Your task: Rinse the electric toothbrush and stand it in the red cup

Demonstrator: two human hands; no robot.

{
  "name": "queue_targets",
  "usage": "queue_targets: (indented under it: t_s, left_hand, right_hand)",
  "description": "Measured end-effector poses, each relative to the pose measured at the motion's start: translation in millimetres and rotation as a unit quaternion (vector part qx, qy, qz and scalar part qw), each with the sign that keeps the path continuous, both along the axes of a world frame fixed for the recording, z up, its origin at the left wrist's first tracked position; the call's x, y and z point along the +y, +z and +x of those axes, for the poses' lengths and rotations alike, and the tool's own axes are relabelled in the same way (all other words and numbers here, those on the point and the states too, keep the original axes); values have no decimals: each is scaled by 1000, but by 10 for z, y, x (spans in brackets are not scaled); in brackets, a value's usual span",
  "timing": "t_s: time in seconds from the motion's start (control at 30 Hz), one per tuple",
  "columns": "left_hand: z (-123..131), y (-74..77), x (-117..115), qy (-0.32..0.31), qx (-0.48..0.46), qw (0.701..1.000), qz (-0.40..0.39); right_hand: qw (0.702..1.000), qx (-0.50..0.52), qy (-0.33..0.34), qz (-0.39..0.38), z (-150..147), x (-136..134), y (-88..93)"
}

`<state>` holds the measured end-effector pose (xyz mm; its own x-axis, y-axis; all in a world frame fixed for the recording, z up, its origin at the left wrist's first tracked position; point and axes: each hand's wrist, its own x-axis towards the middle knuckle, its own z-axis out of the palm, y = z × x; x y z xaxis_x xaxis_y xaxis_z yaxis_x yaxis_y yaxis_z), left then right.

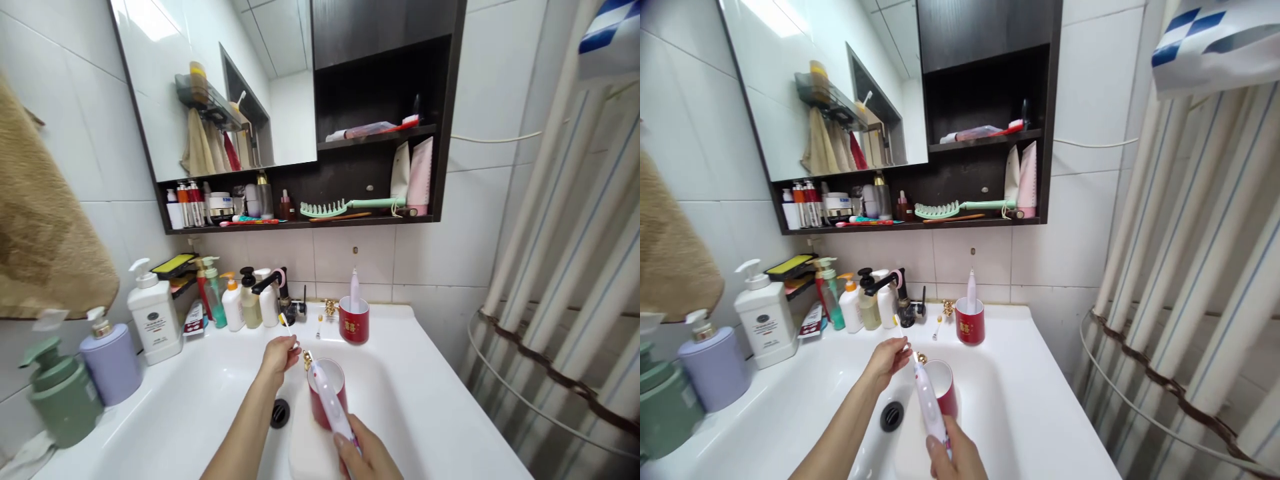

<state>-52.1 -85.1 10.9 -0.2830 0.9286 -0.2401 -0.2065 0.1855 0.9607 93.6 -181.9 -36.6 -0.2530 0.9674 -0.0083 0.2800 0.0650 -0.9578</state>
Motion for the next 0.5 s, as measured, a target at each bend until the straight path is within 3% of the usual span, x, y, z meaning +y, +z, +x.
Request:
queue_targets:
  t_s: [0.2,0.5]
  left_hand:
    - [39,43,-394,-47,-237,969,45]
    - [107,18,-443,-62,-247,964,75]
  right_hand:
    - [998,34,52,-32,-81,-67,-65]
    - [995,41,72,-49,-82,-86,-20]
